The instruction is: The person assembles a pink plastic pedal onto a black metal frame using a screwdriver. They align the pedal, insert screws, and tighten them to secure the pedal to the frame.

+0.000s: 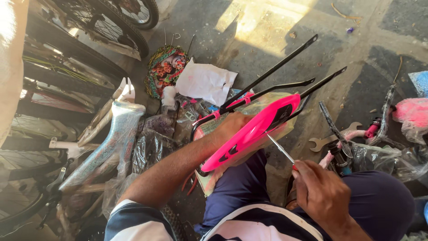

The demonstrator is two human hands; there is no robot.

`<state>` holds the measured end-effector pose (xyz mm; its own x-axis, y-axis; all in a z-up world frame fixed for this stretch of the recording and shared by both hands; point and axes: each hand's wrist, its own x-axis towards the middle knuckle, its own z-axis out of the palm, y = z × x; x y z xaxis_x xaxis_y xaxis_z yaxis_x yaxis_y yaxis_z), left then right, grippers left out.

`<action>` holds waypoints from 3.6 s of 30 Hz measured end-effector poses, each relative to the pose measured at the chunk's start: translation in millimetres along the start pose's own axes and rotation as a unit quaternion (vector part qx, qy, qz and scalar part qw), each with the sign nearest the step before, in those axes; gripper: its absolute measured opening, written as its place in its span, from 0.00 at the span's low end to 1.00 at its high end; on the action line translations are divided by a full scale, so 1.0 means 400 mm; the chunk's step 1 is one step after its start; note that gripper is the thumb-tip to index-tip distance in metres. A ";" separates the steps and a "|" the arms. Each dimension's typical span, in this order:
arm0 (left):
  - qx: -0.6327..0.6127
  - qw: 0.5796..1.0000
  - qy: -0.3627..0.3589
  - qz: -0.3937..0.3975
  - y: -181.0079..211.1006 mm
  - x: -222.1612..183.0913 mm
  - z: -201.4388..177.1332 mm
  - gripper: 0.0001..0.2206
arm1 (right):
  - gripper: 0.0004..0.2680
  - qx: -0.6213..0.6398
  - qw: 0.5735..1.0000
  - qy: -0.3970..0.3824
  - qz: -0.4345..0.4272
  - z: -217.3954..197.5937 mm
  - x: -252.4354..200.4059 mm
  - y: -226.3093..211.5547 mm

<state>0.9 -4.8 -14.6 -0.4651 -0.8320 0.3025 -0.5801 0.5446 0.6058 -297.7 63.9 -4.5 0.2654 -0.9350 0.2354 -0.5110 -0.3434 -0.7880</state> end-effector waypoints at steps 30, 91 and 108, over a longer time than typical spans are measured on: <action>-0.031 0.994 -0.059 -0.087 0.128 0.051 -0.082 0.16 | 0.09 0.140 0.970 -0.115 0.165 -0.027 0.011 -0.036; -0.099 0.992 0.032 0.072 0.092 0.043 -0.071 0.18 | 0.11 0.298 0.942 -0.086 0.130 -0.013 -0.001 0.005; -0.049 0.995 -0.037 -0.083 0.068 0.044 -0.052 0.14 | 0.12 0.363 0.858 -0.122 0.342 -0.008 -0.004 -0.032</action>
<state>-9.2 -6.9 22.5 -0.4177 -0.8979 0.1390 -0.5868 0.3835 0.7132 -294.2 69.5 7.2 0.3153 -0.8188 -0.4797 0.0052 0.5070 -0.8619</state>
